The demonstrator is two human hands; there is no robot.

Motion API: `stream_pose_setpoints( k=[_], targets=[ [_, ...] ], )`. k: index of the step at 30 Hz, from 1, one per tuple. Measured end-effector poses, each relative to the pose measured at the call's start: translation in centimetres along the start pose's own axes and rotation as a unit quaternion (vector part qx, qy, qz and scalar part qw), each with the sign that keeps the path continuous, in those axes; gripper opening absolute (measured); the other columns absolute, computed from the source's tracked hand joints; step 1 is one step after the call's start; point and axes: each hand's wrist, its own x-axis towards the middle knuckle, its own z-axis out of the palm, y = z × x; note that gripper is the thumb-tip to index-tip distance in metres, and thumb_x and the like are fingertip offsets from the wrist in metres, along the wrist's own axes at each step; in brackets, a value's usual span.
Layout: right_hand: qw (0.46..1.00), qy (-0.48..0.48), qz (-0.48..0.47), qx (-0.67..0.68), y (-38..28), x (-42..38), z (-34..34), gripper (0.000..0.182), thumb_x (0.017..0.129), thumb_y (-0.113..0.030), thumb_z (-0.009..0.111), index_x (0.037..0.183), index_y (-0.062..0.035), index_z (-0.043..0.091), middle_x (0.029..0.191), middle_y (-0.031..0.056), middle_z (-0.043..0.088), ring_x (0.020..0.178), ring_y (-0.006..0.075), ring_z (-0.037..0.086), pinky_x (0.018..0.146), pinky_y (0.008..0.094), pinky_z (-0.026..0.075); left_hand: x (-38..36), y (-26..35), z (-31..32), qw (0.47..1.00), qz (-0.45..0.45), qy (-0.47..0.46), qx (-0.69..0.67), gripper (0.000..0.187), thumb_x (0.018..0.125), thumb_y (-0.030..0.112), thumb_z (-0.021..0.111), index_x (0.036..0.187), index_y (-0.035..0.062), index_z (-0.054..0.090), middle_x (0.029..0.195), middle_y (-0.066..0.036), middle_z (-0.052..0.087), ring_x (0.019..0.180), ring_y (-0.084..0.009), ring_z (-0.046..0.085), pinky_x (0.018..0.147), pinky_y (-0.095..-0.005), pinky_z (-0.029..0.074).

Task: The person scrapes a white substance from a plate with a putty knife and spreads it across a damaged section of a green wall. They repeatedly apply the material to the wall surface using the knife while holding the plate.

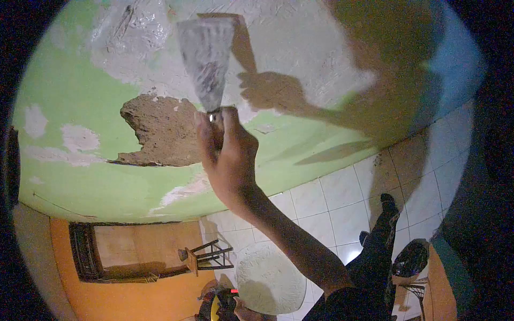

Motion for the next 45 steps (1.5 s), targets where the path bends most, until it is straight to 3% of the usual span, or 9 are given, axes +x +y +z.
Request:
stream_pose_setpoints(
  k=[5, 7, 13, 15, 21, 31, 35, 38, 45],
  targets=[
    [0.999, -0.049, 0.001, -0.009, 1.1, -1.7, 1.0, 0.021, 0.094, -0.013, 0.061, 0.082, -0.002, 0.047, 0.052, 0.0032, 0.041, 0.042, 0.0087, 0.036, 0.041, 0.0288, 0.03, 0.0, -0.2, 0.2, 1.0, 0.004, -0.004, -0.008, 0.069, 0.094, 0.059, 0.04, 0.137, 0.0043, 0.044, 0.134, -0.016, 0.051, 0.123, -0.0358, 0.048, 0.104, -0.0535, 0.038],
    [0.991, -0.123, 0.029, -0.034, 0.5, -3.1, 0.5, 0.019, 0.093, -0.013, 0.061, 0.091, -0.0024, 0.045, 0.064, 0.0155, 0.058, 0.054, 0.0321, 0.061, 0.048, 0.0392, 0.043, 0.2, -0.2, 0.3, 1.0, 0.005, -0.007, -0.008, 0.069, 0.094, 0.058, 0.04, 0.137, 0.0043, 0.044, 0.134, -0.016, 0.051, 0.123, -0.0359, 0.049, 0.104, -0.0535, 0.038],
    [0.996, -0.08, 0.035, -0.028, -0.6, -1.0, -0.3, 0.018, 0.093, -0.012, 0.06, 0.091, -0.0026, 0.045, 0.061, 0.0123, 0.055, 0.05, 0.025, 0.059, 0.047, 0.0364, 0.041, -0.2, -0.1, -0.2, 1.0, 0.013, -0.001, -0.013, 0.069, 0.094, 0.058, 0.04, 0.136, 0.0044, 0.045, 0.134, -0.016, 0.051, 0.123, -0.036, 0.049, 0.103, -0.0536, 0.038],
    [1.0, -0.015, 0.014, 0.001, -0.2, 0.3, 0.2, 0.02, 0.096, -0.014, 0.058, 0.083, -0.0024, 0.048, 0.051, 0.0018, 0.043, 0.041, 0.0088, 0.039, 0.041, 0.0277, 0.032, -0.3, -0.2, -0.2, 1.0, 0.015, 0.0, -0.018, 0.069, 0.094, 0.058, 0.04, 0.136, 0.0044, 0.045, 0.134, -0.016, 0.051, 0.123, -0.036, 0.049, 0.103, -0.0537, 0.038],
    [0.991, -0.128, 0.036, -0.017, 0.6, -2.8, 0.2, 0.019, 0.095, -0.013, 0.058, 0.087, -0.0007, 0.046, 0.052, 0.0044, 0.046, 0.041, 0.0104, 0.045, 0.041, 0.0307, 0.034, 0.1, -0.6, 0.4, 0.999, 0.022, -0.008, -0.028, 0.068, 0.094, 0.058, 0.04, 0.136, 0.0044, 0.045, 0.133, -0.016, 0.051, 0.123, -0.0361, 0.049, 0.103, -0.0538, 0.038],
    [0.998, -0.062, 0.014, -0.016, -0.2, -0.2, -0.6, 0.019, 0.1, -0.017, 0.051, 0.09, -0.0011, 0.05, 0.056, 0.0027, 0.05, 0.043, 0.0084, 0.049, 0.041, 0.0273, 0.038, 0.2, -0.2, 0.7, 0.999, 0.029, -0.011, -0.035, 0.068, 0.094, 0.058, 0.04, 0.136, 0.0045, 0.045, 0.133, -0.016, 0.052, 0.122, -0.0362, 0.049, 0.103, -0.054, 0.038],
    [0.981, -0.089, 0.127, 0.119, -2.7, -2.5, -3.2, 0.031, 0.103, -0.031, 0.042, 0.096, -0.0021, 0.052, 0.061, -0.0007, 0.044, 0.041, 0.0075, 0.039, 0.038, 0.0231, 0.035, 0.2, 0.1, 1.1, 0.999, 0.025, -0.015, -0.04, 0.068, 0.094, 0.058, 0.04, 0.136, 0.0045, 0.046, 0.133, -0.016, 0.052, 0.122, -0.0363, 0.049, 0.103, -0.0541, 0.038],
    [0.854, -0.143, 0.42, 0.273, -5.1, -2.2, -6.6, 0.048, 0.097, -0.045, 0.047, 0.111, 0.001, 0.052, 0.065, 0.0006, 0.042, 0.039, 0.007, 0.036, 0.03, 0.0229, 0.031, 0.0, -0.4, 1.4, 0.998, 0.018, -0.015, -0.056, 0.067, 0.094, 0.058, 0.04, 0.136, 0.0046, 0.046, 0.133, -0.016, 0.052, 0.122, -0.0363, 0.049, 0.103, -0.0541, 0.039],
    [0.792, -0.266, 0.425, 0.348, -4.3, 0.6, -8.3, 0.064, 0.094, -0.053, 0.045, 0.114, 0.0072, 0.052, 0.064, 0.0008, 0.042, 0.038, 0.0088, 0.039, 0.031, 0.0266, 0.036, -1.1, -2.4, 1.9, 0.995, -0.002, -0.015, -0.095, 0.067, 0.094, 0.057, 0.04, 0.135, 0.0046, 0.046, 0.133, -0.016, 0.052, 0.122, -0.0364, 0.049, 0.103, -0.0543, 0.039]
  ],
)
